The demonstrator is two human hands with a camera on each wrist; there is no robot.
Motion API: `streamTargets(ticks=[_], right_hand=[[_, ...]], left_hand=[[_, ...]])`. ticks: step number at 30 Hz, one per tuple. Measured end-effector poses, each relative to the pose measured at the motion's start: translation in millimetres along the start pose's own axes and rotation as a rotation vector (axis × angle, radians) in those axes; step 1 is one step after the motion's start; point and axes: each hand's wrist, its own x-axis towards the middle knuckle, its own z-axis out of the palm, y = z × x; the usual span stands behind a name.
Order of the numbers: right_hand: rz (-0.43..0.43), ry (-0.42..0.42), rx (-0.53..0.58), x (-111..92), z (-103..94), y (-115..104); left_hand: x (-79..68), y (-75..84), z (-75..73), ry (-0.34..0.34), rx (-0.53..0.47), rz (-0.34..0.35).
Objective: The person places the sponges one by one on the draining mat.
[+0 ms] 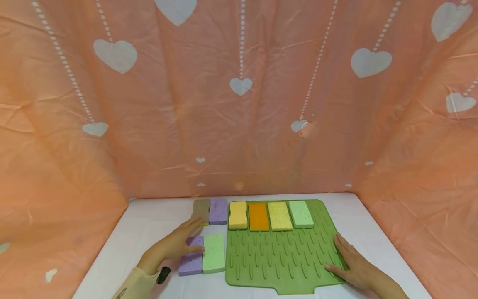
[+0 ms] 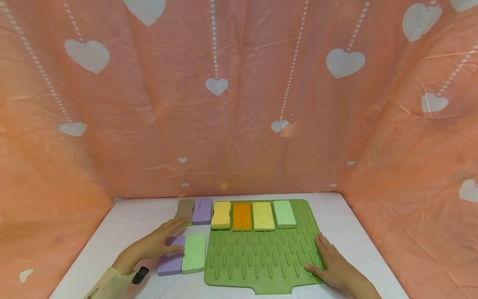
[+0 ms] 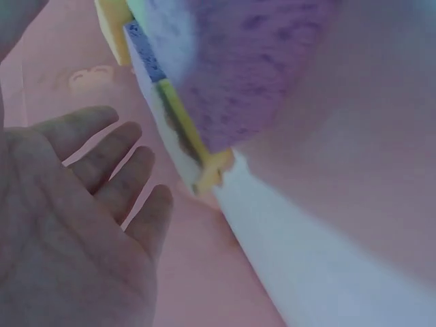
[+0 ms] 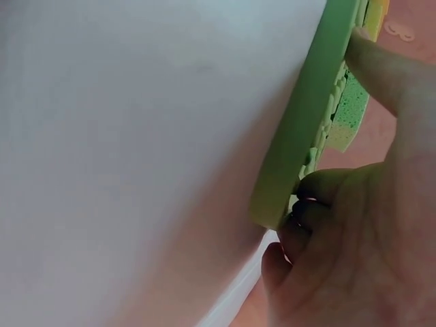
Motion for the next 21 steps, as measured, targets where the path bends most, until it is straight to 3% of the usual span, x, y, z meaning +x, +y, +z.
streamTargets(ticks=[8,21], right_hand=[[0.028,-0.047,0.067,-0.8,-0.4,-0.3],[0.042,-0.088,0.167,1.2,-0.3,-2.1]], left_hand=[[-30.1,-9.8,7.9,-0.037,-0.032,-0.014],[-57.5,-17.7,13.3,-0.020,0.021,-0.025]])
